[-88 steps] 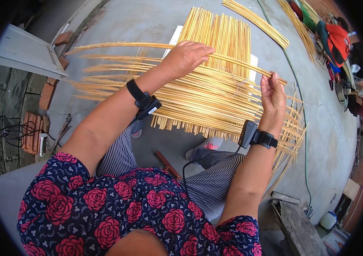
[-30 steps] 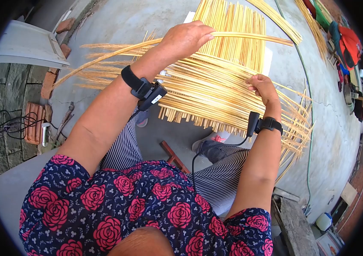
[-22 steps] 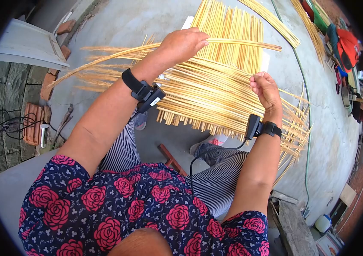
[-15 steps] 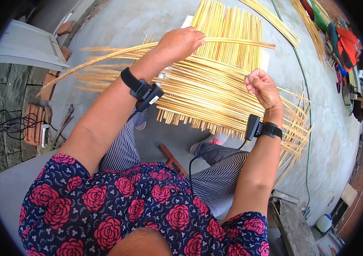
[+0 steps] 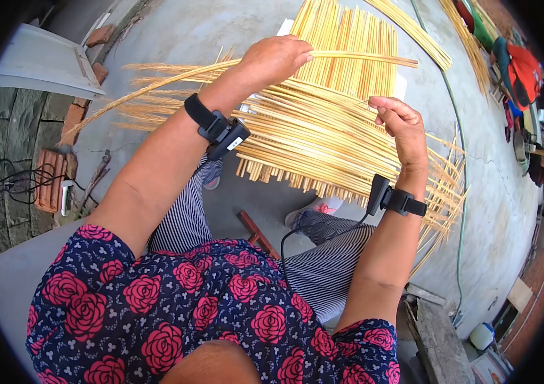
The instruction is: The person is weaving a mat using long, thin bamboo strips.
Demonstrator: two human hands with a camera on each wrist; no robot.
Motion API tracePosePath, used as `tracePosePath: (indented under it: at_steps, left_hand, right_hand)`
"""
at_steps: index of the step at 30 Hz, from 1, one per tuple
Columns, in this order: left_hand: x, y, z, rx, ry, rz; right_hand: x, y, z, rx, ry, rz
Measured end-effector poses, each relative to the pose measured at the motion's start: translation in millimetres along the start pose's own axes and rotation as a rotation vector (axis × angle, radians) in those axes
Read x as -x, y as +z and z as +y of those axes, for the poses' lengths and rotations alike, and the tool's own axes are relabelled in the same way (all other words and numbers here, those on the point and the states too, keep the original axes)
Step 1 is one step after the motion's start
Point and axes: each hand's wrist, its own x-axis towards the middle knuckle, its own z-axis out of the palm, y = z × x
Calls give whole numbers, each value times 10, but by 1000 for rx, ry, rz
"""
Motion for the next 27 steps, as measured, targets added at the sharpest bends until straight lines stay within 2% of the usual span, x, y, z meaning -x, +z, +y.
tracePosePath:
  at_steps: [1,4,5,8,12,17,20,23,26,27]
  left_hand:
    - [-7,9,4,-1,-7,-3]
    - [7,-26,32,18,-27,-28]
    - [12,-51,40,27,-32,-41]
    - [7,-9,10,49,7,-6]
    - [19,-14,13,59,-5,-16]
    - [0,36,35,99,-55,39]
    - [-52,49,85,244,-79,20]
    - [-64,6,182,632,-138,-127]
    - [-71,38,254,1144,-147,-191]
    - [-77,20,258,1131,-147,-187]
  right_hand:
    - [6,12,-15,-19,-38,36]
    - [-43,54,-12,-312,-121,185]
    - [-115,-57,98,-370,-149,181]
    - [-170,-126,132,-398,-182,225]
    - [-92,5,-69,-260,-202,272]
    - [-47,-65,-70,-117,-258,230]
    - [-62,11,-72,-158,-253,166]
    - [-88,125,-41,-281,-221,95]
    - [-129,257,4,-380,-193,27]
    - [-151,287,33,-428,-192,-4]
